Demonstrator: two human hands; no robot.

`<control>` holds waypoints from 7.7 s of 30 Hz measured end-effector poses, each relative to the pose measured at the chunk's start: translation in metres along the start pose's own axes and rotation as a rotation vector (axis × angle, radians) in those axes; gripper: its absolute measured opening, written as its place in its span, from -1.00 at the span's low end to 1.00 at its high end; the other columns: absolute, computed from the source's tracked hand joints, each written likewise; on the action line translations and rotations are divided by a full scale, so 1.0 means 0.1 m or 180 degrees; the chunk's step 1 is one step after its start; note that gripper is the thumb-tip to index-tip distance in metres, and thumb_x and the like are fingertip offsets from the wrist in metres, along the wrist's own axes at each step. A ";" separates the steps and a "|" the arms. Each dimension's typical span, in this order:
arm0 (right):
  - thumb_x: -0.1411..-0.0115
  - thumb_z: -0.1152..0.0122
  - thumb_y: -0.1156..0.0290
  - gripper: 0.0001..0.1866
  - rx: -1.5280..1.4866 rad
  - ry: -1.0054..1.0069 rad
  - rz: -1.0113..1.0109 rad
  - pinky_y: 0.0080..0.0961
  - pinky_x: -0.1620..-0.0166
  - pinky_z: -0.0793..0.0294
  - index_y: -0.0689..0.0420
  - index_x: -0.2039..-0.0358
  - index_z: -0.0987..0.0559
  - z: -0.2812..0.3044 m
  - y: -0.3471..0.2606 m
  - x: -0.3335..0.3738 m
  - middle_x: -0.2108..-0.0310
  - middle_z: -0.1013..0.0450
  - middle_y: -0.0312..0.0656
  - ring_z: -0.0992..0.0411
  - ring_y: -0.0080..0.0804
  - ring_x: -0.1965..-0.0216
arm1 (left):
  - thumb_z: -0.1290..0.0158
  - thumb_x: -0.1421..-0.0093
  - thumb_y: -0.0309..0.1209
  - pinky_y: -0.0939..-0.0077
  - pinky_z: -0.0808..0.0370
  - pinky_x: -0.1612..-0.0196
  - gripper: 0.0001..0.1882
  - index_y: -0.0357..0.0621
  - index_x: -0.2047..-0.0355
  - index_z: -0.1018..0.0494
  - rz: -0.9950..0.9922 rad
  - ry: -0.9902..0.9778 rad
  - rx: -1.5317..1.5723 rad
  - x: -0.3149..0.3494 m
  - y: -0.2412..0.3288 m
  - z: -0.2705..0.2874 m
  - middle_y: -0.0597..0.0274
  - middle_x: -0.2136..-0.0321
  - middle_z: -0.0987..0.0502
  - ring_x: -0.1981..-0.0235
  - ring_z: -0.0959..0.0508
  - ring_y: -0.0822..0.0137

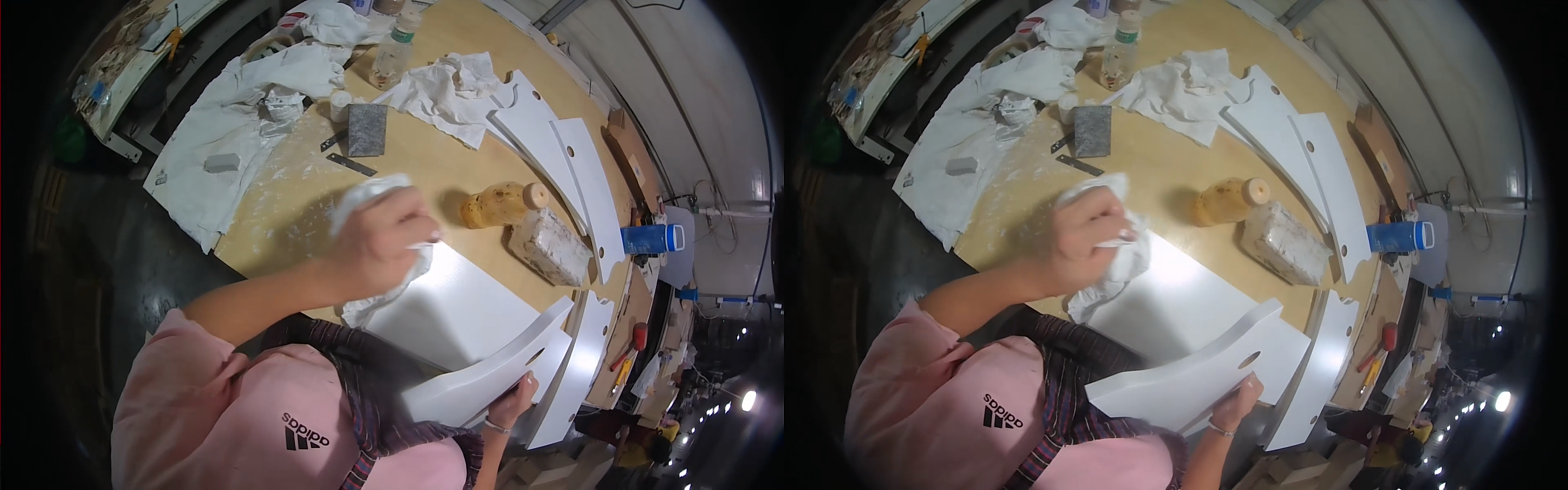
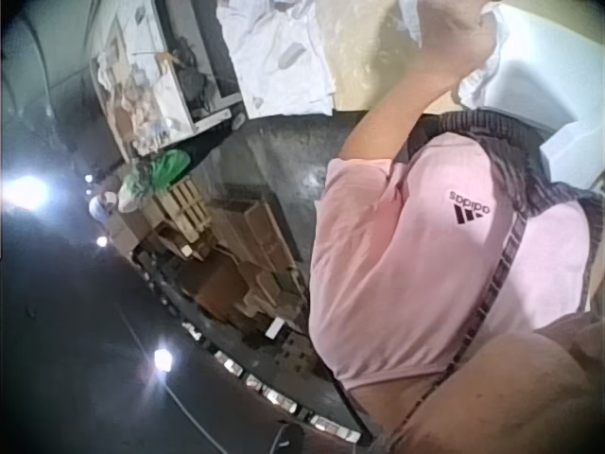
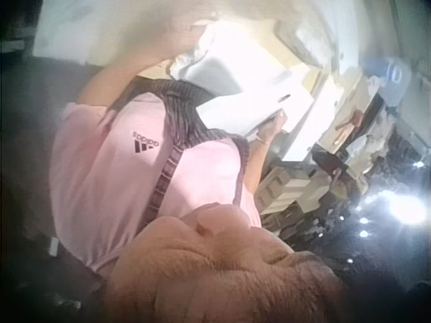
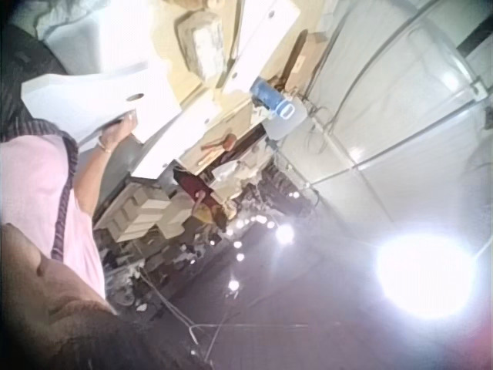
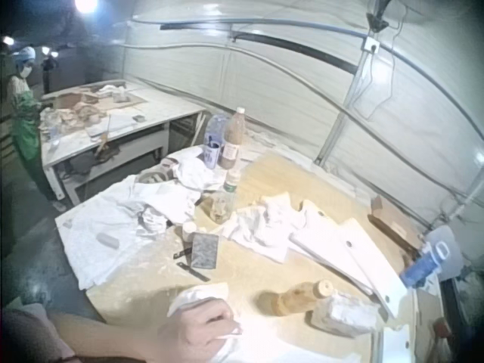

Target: The person applies white putty to the curved edges and holes of white furniture panels, rubs the putty into the gaps by hand and with a small block, and then wipes the panels clean with a cloth.

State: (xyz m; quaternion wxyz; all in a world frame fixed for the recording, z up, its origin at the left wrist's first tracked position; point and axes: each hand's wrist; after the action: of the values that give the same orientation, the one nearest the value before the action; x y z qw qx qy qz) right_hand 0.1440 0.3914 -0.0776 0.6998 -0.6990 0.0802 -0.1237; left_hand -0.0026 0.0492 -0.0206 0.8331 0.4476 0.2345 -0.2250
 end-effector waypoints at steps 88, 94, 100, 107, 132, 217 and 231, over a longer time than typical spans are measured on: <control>-0.14 0.08 0.30 -0.66 0.0044 -0.0164 -0.0794 -0.56 0.31 -0.37 0.36 0.33 -0.49 -0.32 0.05 -0.10 0.37 -0.44 -0.20 -0.38 -0.50 0.36 | -0.13 0.11 -0.63 0.36 -0.40 0.37 -0.89 -0.27 0.51 -0.45 -0.0559 0.0143 0.1531 0.23 0.01 -0.34 0.20 0.53 -0.40 0.44 -0.41 0.22; -0.13 0.08 0.32 -0.65 0.0151 0.0209 -0.0706 -0.56 0.27 -0.37 0.38 0.28 -0.48 -0.33 0.12 -0.08 0.33 -0.44 -0.17 -0.38 -0.48 0.33 | -0.14 0.06 -0.62 0.37 -0.39 0.34 -0.85 -0.25 0.43 -0.46 -0.0209 -0.0028 0.1907 0.14 0.05 -0.39 0.17 0.47 -0.44 0.37 -0.44 0.16; -0.12 0.08 0.33 -0.66 0.0095 0.0094 -0.0790 -0.54 0.24 -0.36 0.38 0.28 -0.48 -0.32 0.10 -0.08 0.33 -0.44 -0.18 -0.37 -0.48 0.31 | -0.17 0.03 -0.58 0.37 -0.38 0.34 -0.86 -0.24 0.42 -0.47 0.0189 -0.0062 0.2143 0.09 0.08 -0.43 0.19 0.46 -0.45 0.38 -0.44 0.16; -0.12 0.08 0.33 -0.68 0.0090 0.0157 -0.0678 -0.55 0.25 -0.35 0.37 0.32 -0.48 -0.34 0.08 -0.08 0.36 -0.42 -0.21 -0.36 -0.50 0.33 | -0.22 0.08 -0.55 0.38 -0.37 0.38 -0.88 -0.19 0.52 -0.48 0.0211 0.0046 0.2055 0.10 0.03 -0.51 0.26 0.51 -0.45 0.42 -0.41 0.20; -0.20 0.07 0.30 -0.69 -0.0109 0.0179 -0.0616 -0.58 0.35 -0.36 0.34 0.32 -0.48 -0.33 0.08 -0.08 0.41 -0.43 -0.21 -0.38 -0.51 0.39 | -0.21 0.13 -0.57 0.41 -0.38 0.43 -0.87 -0.20 0.59 -0.45 -0.0379 -0.0545 0.2573 0.10 0.00 -0.42 0.28 0.56 -0.46 0.46 -0.43 0.24; -0.19 0.06 0.30 -0.66 -0.0003 0.0160 -0.0726 -0.55 0.21 -0.37 0.34 0.22 -0.47 -0.26 0.17 -0.08 0.29 -0.44 -0.18 -0.39 -0.47 0.26 | -0.22 0.15 -0.63 0.50 -0.39 0.42 -0.87 -0.34 0.57 -0.47 0.0703 -0.1092 0.3068 0.05 0.06 -0.34 0.13 0.57 -0.51 0.51 -0.51 0.29; -0.17 0.05 0.25 -0.60 0.0057 -0.0052 -0.0665 -0.54 0.20 -0.37 0.37 0.20 -0.46 -0.25 0.16 -0.09 0.28 -0.44 -0.16 -0.39 -0.45 0.26 | -0.24 0.09 -0.65 0.60 -0.43 0.39 -0.85 -0.32 0.54 -0.45 0.1170 -0.1051 0.3497 0.10 0.00 -0.45 0.26 0.55 -0.51 0.47 -0.51 0.51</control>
State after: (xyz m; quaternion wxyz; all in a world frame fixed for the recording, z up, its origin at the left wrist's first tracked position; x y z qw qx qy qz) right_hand 0.1295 0.3700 -0.0944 0.6900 -0.6982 0.0001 -0.1910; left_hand -0.0030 0.0859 -0.0490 0.5305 0.8049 -0.1298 -0.2321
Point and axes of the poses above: each hand's wrist, its own x-axis away from the middle knuckle, its own z-axis out of the back of the hand, y = z × x
